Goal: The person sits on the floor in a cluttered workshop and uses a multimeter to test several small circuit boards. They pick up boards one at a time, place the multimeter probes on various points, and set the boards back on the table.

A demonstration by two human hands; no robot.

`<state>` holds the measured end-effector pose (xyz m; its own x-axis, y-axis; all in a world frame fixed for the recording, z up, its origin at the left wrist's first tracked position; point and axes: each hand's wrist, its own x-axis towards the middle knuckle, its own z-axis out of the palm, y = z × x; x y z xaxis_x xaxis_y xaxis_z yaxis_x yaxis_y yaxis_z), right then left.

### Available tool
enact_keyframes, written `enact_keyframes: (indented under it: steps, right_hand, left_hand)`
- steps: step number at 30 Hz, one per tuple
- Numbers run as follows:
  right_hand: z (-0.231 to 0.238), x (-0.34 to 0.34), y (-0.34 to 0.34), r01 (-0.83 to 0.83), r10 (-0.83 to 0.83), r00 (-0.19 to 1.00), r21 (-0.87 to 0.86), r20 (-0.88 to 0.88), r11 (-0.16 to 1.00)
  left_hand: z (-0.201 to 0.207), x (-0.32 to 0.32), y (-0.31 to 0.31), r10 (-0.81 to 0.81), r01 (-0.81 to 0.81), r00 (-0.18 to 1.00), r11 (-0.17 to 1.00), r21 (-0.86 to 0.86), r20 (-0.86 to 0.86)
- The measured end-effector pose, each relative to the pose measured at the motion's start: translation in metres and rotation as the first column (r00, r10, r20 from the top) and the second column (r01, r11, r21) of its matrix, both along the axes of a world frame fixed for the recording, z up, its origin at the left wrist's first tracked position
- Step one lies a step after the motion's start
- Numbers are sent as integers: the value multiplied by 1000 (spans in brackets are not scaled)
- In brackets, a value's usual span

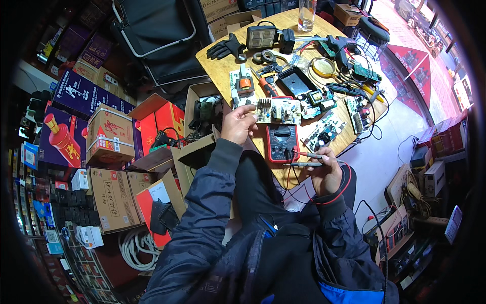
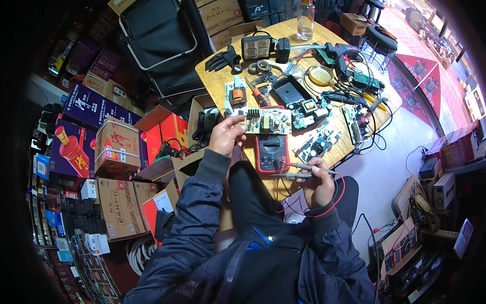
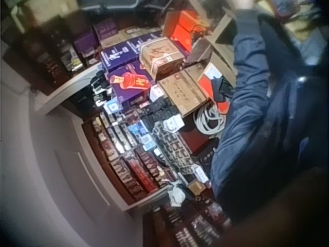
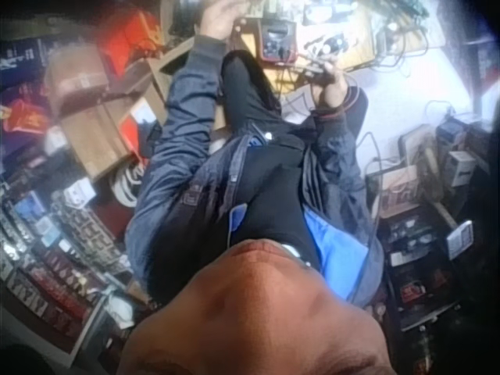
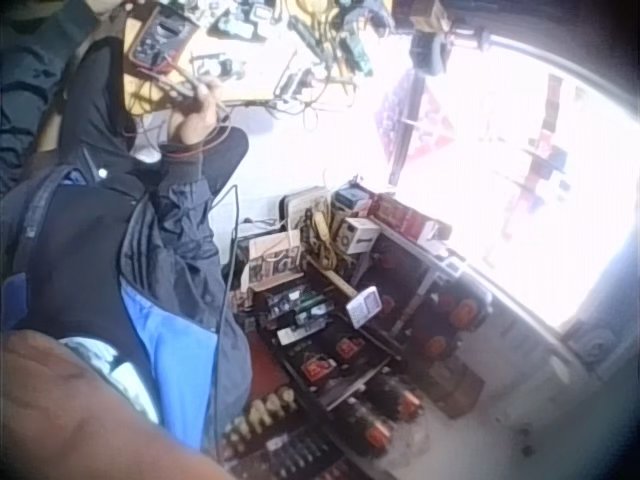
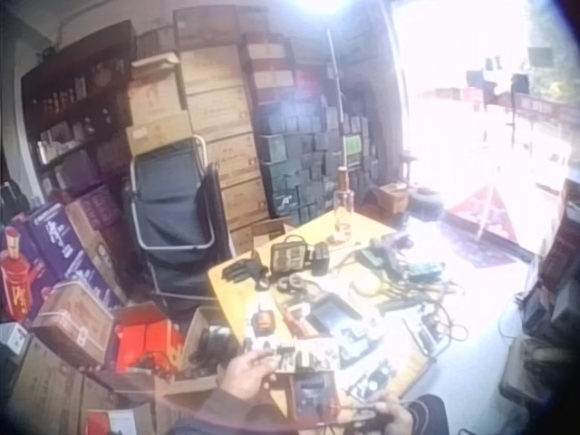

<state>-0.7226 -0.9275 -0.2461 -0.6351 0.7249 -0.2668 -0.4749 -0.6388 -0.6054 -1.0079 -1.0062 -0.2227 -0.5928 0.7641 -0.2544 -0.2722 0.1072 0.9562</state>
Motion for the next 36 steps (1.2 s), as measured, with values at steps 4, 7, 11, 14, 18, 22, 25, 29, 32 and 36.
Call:
enact_keyframes:
  steps: [4,7,11,14,18,22,25,29,32,36]
  right_hand:
    - [-1,-1,0,38,-38,999,-24,-5,999]
    - [-2,-1,-1,36,-36,999,-23,-5,999]
    - [-1,0,0,25,-25,1000,-17,-5,1000]
    - [0,0,0,29,-29,1000,-20,-3,999]
    - [1,-1,-1,19,-19,1000,-8,3,1000]
    - [1,-1,-1,21,-21,1000,-12,-7,1000]
    - [0,-1,0,16,-16,1000,-4,-10,1000]
    - [-2,1,0,8,-9,1000,-21,-21,1000]
    - [-2,1,1,13,-14,999,-30,-35,999]
    - [-2,1,1,1,-2,999,-18,-51,1000]
  left_hand:
    - [2,7,-3,42,-49,997,993,109,72]
    - [3,16,-5,78,-91,993,980,177,84]
    - [1,27,-9,144,-153,988,969,194,63]
    - [0,30,-14,167,-182,983,957,227,81]
    - [2,32,-22,201,-238,966,937,257,163]
    - [4,34,-30,245,-299,946,912,280,212]
    - [3,32,-39,276,-343,929,894,290,247]
    - [-4,29,-55,281,-354,924,886,300,261]
    - [-10,29,-61,302,-388,905,874,291,300]
    - [-14,31,-66,328,-427,881,861,276,340]
